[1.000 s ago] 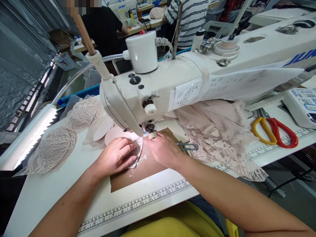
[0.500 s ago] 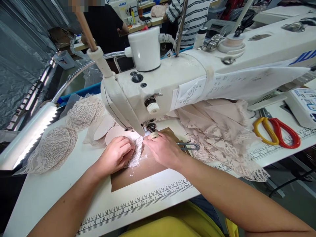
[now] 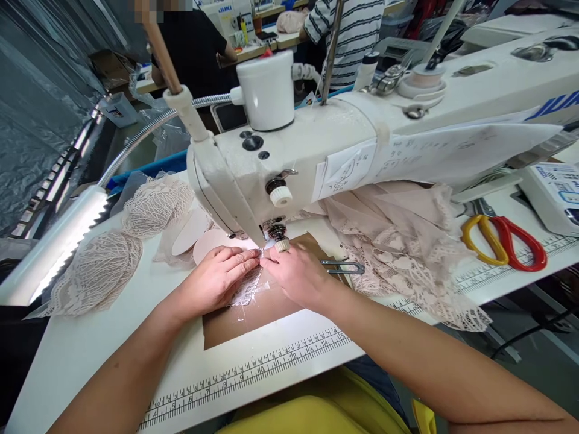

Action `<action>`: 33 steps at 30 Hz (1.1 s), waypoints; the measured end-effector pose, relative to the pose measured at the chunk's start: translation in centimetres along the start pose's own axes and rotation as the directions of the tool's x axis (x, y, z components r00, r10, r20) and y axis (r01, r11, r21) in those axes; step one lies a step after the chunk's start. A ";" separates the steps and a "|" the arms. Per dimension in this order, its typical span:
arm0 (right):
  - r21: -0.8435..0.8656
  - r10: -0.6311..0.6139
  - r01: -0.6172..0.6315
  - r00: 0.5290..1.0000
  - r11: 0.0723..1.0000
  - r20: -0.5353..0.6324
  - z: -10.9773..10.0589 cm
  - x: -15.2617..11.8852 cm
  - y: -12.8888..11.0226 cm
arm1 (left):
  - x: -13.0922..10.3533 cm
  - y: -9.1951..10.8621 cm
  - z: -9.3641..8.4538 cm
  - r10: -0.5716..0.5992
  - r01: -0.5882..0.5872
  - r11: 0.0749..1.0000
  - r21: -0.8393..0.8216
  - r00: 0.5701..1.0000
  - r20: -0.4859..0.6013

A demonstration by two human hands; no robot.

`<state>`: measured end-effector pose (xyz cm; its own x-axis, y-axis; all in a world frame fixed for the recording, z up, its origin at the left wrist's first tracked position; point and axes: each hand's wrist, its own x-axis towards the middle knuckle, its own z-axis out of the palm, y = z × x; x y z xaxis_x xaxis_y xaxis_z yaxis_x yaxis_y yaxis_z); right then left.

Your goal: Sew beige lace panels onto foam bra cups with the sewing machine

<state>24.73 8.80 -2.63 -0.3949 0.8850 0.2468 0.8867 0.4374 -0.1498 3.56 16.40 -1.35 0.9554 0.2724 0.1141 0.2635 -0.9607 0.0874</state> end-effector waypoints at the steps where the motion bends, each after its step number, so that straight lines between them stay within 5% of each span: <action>1: -0.012 0.008 -0.007 1.000 1.000 0.010 0.0 0.0 -0.1 | 0.0 -0.1 0.0 0.002 -0.002 1.000 0.000 1.000 0.002; 12: -0.009 0.103 -0.103 0.994 0.995 0.022 -0.4 0.4 -0.3 | 0.9 0.9 0.3 -0.132 0.131 0.991 0.040 0.991 0.002; 21: 0.048 -0.034 0.035 0.999 0.998 -0.017 -0.2 -0.2 0.4 | 0.4 0.3 0.3 -0.064 0.065 0.998 0.010 0.998 -0.024; 33: -0.086 0.022 -0.022 1.000 0.996 -0.005 0.0 -0.4 0.2 | 0.7 0.9 0.2 -0.156 0.156 0.988 -0.006 0.987 -0.024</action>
<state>25.06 8.52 -2.74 -0.3741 0.8935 0.2482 0.9126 0.4023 -0.0726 4.49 15.76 -1.40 0.8990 0.4205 0.1225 0.4088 -0.9060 0.1100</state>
